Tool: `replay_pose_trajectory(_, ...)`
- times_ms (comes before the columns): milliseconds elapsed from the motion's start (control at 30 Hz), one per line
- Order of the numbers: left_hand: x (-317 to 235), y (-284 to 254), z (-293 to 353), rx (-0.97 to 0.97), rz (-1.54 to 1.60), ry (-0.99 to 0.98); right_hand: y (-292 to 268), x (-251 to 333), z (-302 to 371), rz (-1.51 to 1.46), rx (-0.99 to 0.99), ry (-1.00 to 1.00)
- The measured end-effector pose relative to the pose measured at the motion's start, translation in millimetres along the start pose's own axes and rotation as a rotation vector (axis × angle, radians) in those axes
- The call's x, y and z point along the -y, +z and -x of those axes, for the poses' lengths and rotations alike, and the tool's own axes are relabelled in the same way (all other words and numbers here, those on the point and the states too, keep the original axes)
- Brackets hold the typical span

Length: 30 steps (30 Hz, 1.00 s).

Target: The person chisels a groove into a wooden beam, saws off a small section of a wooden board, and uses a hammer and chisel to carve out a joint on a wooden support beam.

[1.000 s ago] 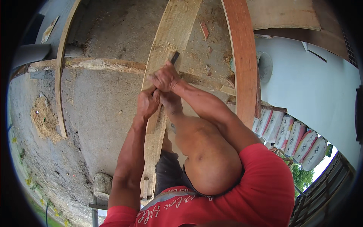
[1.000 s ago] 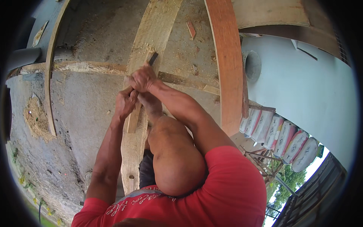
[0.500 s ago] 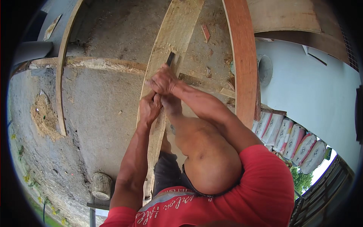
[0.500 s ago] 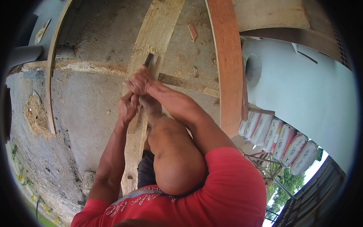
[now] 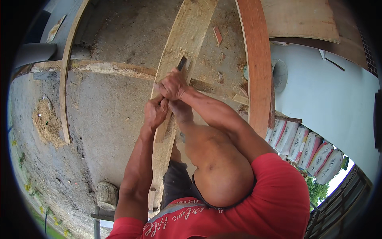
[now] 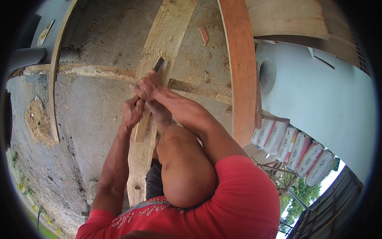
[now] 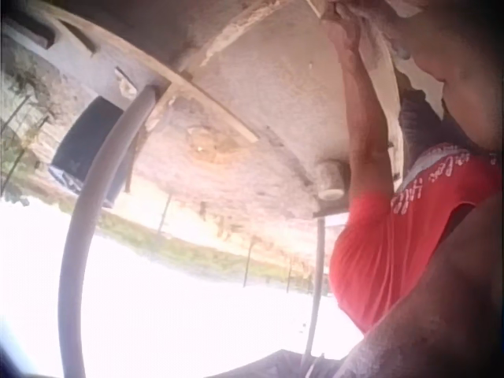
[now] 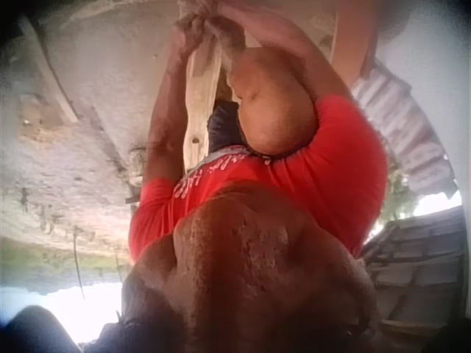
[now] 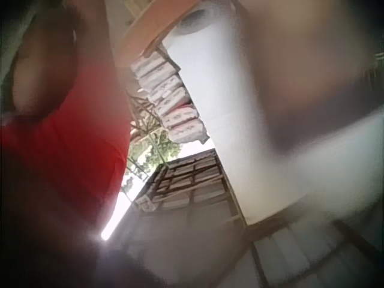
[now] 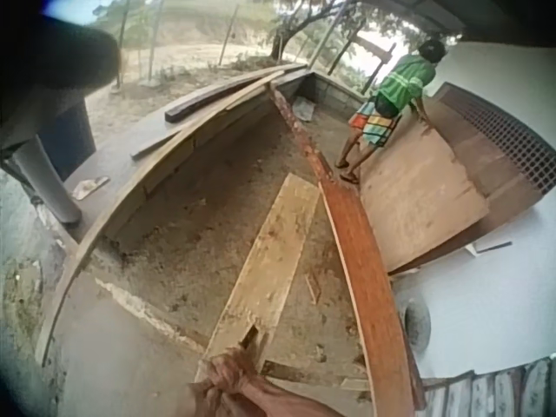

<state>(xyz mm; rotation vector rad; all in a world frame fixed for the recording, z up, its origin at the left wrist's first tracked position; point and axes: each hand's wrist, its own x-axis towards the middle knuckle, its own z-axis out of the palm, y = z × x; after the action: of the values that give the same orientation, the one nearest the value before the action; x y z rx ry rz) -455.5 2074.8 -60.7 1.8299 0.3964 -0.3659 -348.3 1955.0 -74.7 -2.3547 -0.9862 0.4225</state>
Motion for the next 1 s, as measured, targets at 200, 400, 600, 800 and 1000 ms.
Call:
replay_pose_trajectory(200,-15.0,19.1,12.4,0.002,0.091,-0.077,-7.1,-10.6,21.5,0.037,0.094,0.059)
replay_pose_trajectory(400,-12.2,25.8,12.1,-0.009,0.071,-0.007,-9.3,-14.5,22.6,-0.012,-0.037,0.030)
replay_pose_trajectory(600,-39.1,10.5,-6.7,0.114,-0.014,-0.035,-11.8,-41.8,14.8,0.040,-0.035,0.102)
replay_pose_trajectory(800,-36.5,10.0,13.0,0.061,0.006,-0.086,-23.6,-11.4,17.3,-0.056,0.131,0.096)
replay_pose_trajectory(1000,-28.0,16.9,25.6,-0.005,-0.060,0.039,-8.0,-2.5,34.2,-0.047,-0.074,0.018)
